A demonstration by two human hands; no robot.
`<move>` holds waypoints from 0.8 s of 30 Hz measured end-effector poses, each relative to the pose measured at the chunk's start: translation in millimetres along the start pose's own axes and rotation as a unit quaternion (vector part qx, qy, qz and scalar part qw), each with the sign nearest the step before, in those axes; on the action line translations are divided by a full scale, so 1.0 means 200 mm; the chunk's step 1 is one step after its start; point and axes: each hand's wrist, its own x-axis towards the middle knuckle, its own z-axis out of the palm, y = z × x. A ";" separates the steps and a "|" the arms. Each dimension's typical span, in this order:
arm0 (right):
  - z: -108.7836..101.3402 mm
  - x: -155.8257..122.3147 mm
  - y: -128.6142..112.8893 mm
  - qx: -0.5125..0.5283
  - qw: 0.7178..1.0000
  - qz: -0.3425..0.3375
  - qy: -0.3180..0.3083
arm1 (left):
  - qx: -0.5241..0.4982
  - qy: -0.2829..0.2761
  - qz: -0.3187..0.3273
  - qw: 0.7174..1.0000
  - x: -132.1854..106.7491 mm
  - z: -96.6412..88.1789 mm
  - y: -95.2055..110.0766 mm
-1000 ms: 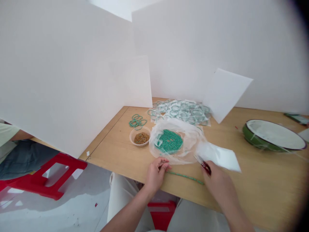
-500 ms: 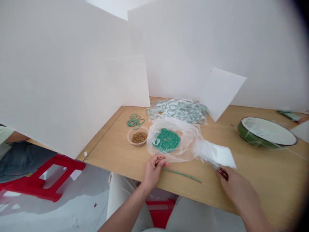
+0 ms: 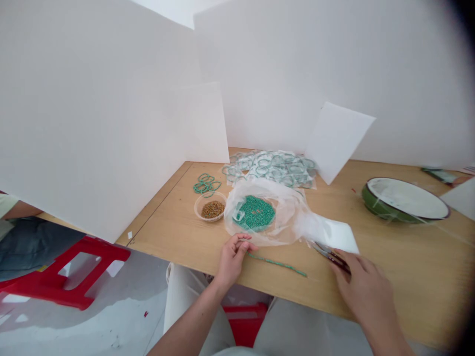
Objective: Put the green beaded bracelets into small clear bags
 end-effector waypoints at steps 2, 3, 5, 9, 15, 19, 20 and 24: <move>-0.02 0.00 -0.14 0.101 0.995 -0.017 0.004 | -0.002 -0.007 0.000 1.000 0.00 0.00 0.00; -0.03 0.00 -0.22 0.159 0.987 -0.018 -0.013 | -0.002 -0.010 0.000 1.000 0.00 0.00 0.00; -0.03 0.01 -0.42 0.266 0.959 -0.022 -0.098 | 0.002 -0.013 0.001 1.000 0.00 0.00 0.01; 0.03 0.09 -0.73 0.394 0.900 -0.018 -0.188 | -0.010 -0.024 0.002 1.000 -0.01 0.00 0.02; 0.12 0.21 -0.87 0.448 0.864 -0.035 -0.226 | -0.052 -0.049 0.003 0.997 -0.01 -0.01 0.02; 0.12 0.24 -0.88 0.477 0.840 -0.031 -0.255 | -0.068 -0.051 0.000 0.996 -0.01 0.00 0.00; 0.11 0.24 -0.88 0.488 0.831 -0.022 -0.267 | -0.069 -0.053 -0.002 0.996 -0.01 0.00 0.00; 0.11 0.25 -0.89 0.529 0.787 0.005 -0.318 | -0.061 -0.061 -0.005 0.996 -0.02 0.00 0.00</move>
